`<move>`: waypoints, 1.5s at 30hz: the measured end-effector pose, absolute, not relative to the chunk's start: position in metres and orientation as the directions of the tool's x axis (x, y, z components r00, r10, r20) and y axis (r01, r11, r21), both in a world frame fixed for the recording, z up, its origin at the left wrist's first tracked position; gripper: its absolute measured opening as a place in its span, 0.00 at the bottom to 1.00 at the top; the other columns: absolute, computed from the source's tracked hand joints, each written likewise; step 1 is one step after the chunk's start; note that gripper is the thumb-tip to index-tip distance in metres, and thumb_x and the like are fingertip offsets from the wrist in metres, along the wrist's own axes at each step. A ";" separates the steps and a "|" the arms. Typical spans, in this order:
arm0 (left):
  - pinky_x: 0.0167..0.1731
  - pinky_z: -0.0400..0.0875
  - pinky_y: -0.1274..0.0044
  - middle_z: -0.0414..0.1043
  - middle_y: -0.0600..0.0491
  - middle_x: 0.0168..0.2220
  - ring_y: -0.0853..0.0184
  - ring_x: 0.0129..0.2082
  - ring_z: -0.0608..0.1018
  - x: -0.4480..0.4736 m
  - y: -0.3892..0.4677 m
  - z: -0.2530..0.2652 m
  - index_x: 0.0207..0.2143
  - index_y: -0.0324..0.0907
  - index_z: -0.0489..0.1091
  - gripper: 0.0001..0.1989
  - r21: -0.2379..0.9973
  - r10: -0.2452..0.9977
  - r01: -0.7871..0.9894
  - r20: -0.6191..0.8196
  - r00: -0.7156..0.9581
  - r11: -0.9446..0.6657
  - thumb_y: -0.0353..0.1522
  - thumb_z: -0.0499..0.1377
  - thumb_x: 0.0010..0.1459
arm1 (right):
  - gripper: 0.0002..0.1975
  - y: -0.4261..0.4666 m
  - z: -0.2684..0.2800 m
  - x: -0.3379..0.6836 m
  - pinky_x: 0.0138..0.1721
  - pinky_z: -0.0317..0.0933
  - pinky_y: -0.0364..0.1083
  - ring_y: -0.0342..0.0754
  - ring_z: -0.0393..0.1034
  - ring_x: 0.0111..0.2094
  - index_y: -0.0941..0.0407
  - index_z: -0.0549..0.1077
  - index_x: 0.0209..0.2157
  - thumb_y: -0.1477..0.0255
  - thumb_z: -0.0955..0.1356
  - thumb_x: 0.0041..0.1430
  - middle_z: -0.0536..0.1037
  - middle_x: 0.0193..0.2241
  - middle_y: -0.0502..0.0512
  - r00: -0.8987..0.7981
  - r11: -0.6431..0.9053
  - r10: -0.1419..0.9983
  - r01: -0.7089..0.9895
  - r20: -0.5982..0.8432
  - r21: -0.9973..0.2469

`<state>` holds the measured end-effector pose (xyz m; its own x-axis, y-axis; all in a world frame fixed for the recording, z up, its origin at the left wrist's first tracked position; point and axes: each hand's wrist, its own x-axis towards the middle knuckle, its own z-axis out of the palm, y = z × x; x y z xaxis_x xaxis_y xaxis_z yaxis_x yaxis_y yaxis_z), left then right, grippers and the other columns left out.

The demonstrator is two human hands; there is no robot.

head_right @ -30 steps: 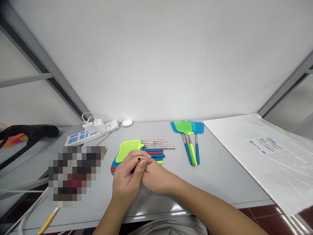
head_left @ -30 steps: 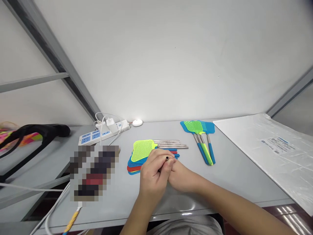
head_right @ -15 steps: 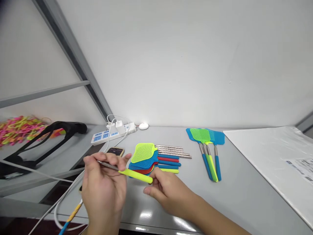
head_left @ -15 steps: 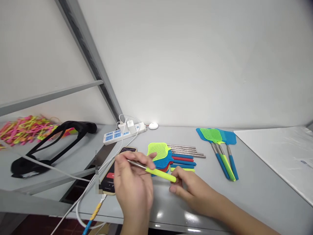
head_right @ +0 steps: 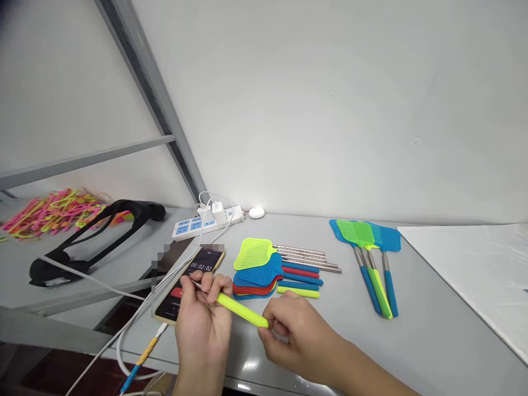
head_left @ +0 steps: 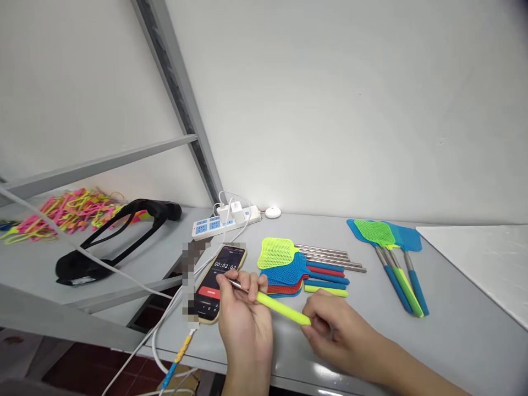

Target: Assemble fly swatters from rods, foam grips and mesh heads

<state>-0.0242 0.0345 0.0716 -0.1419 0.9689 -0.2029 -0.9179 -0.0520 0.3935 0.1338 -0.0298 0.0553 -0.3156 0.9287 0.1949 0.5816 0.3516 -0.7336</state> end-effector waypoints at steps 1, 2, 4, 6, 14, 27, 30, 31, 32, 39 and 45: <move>0.26 0.68 0.82 0.57 0.62 0.19 0.77 0.16 0.61 -0.024 0.034 0.071 0.30 0.42 0.64 0.15 0.388 0.969 -0.921 -0.210 -0.133 -0.042 0.39 0.50 0.69 | 0.09 -0.029 0.054 0.132 0.29 0.52 0.44 0.44 0.57 0.26 0.52 0.60 0.26 0.74 0.64 0.58 0.62 0.21 0.45 -0.319 0.378 0.920 0.577 0.226 -0.724; 0.26 0.67 0.82 0.57 0.62 0.19 0.77 0.16 0.61 -0.024 0.034 0.070 0.31 0.42 0.64 0.14 0.380 0.967 -0.924 -0.220 -0.125 -0.033 0.39 0.49 0.69 | 0.10 -0.029 0.052 0.130 0.29 0.52 0.44 0.44 0.56 0.25 0.52 0.59 0.25 0.75 0.64 0.57 0.60 0.20 0.45 -0.323 0.407 0.910 0.570 0.261 -0.713; 0.25 0.67 0.81 0.56 0.62 0.20 0.77 0.16 0.61 -0.023 0.033 0.069 0.32 0.42 0.65 0.14 0.357 0.962 -0.934 -0.253 -0.103 -0.006 0.38 0.49 0.70 | 0.11 -0.028 0.049 0.126 0.28 0.51 0.45 0.44 0.54 0.24 0.52 0.57 0.24 0.76 0.65 0.54 0.60 0.19 0.45 -0.320 0.453 0.890 0.556 0.324 -0.697; 0.25 0.67 0.81 0.56 0.62 0.20 0.77 0.16 0.61 -0.022 0.031 0.067 0.32 0.42 0.65 0.14 0.326 0.957 -0.945 -0.282 -0.074 0.023 0.37 0.48 0.70 | 0.11 -0.027 0.047 0.123 0.27 0.50 0.45 0.44 0.54 0.23 0.52 0.56 0.23 0.77 0.65 0.52 0.62 0.18 0.46 -0.314 0.477 0.878 0.547 0.360 -0.688; 0.20 0.62 0.81 0.52 0.61 0.21 0.77 0.17 0.59 -0.033 0.033 0.059 0.32 0.42 0.65 0.15 0.274 0.955 -0.959 -0.296 -0.008 0.077 0.40 0.49 0.69 | 0.07 -0.009 0.068 0.136 0.36 0.57 0.47 0.46 0.62 0.30 0.53 0.66 0.30 0.68 0.68 0.58 0.72 0.28 0.50 -0.521 0.479 0.845 0.631 0.125 -0.610; 0.22 0.61 0.78 0.54 0.59 0.23 0.74 0.20 0.61 -0.024 0.034 0.038 0.35 0.41 0.71 0.12 0.342 0.928 -0.923 -0.371 0.041 0.177 0.40 0.56 0.62 | 0.45 0.129 0.065 0.140 0.56 0.57 0.58 0.61 0.59 0.57 0.59 0.60 0.61 0.52 0.74 0.47 0.66 0.56 0.66 -0.464 0.382 0.885 0.769 -0.038 -0.512; 0.23 0.63 0.77 0.57 0.59 0.23 0.74 0.20 0.62 -0.017 0.030 0.034 0.36 0.41 0.72 0.11 0.367 0.947 -0.916 -0.319 0.039 0.161 0.40 0.58 0.61 | 0.50 0.139 0.066 0.131 0.55 0.57 0.59 0.63 0.59 0.56 0.59 0.59 0.63 0.51 0.75 0.42 0.67 0.55 0.66 -0.463 0.373 0.883 0.789 -0.074 -0.488; 0.24 0.64 0.77 0.59 0.59 0.23 0.73 0.20 0.63 -0.014 0.028 0.034 0.36 0.41 0.72 0.11 0.384 0.954 -0.911 -0.298 0.031 0.149 0.40 0.59 0.60 | 0.51 0.142 0.066 0.129 0.55 0.56 0.59 0.63 0.58 0.57 0.58 0.58 0.63 0.52 0.76 0.41 0.67 0.55 0.66 -0.455 0.358 0.886 0.794 -0.089 -0.492; 0.24 0.65 0.76 0.60 0.58 0.23 0.73 0.20 0.64 -0.012 0.027 0.034 0.37 0.42 0.72 0.10 0.403 0.960 -0.904 -0.278 0.024 0.139 0.40 0.60 0.60 | 0.53 0.143 0.067 0.127 0.55 0.56 0.59 0.64 0.58 0.57 0.57 0.58 0.63 0.52 0.77 0.39 0.67 0.55 0.66 -0.439 0.333 0.893 0.794 -0.101 -0.509; 0.24 0.68 0.77 0.67 0.59 0.20 0.74 0.16 0.67 0.009 0.011 0.034 0.37 0.42 0.72 0.16 0.591 0.991 -0.800 -0.132 0.032 0.105 0.45 0.62 0.58 | 0.34 0.144 0.078 0.132 0.39 0.65 0.51 0.56 0.71 0.41 0.56 0.66 0.54 0.60 0.75 0.46 0.76 0.41 0.58 -0.286 0.129 0.949 0.734 -0.132 -0.667; 0.26 0.67 0.78 0.68 0.56 0.19 0.70 0.21 0.70 0.023 -0.013 0.025 0.37 0.41 0.72 0.18 0.860 0.993 -0.499 0.115 -0.012 -0.105 0.47 0.57 0.61 | 0.12 0.098 0.114 0.146 0.30 0.66 0.45 0.49 0.74 0.34 0.55 0.72 0.40 0.62 0.66 0.61 0.78 0.34 0.53 -0.246 0.029 0.964 0.466 -0.098 -0.884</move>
<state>0.0234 -0.0127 0.0255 -0.0123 0.9933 0.1145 -0.4987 -0.1054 0.8604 0.1465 0.0982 0.1136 -0.2459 0.9643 -0.0982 0.4658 0.0287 -0.8844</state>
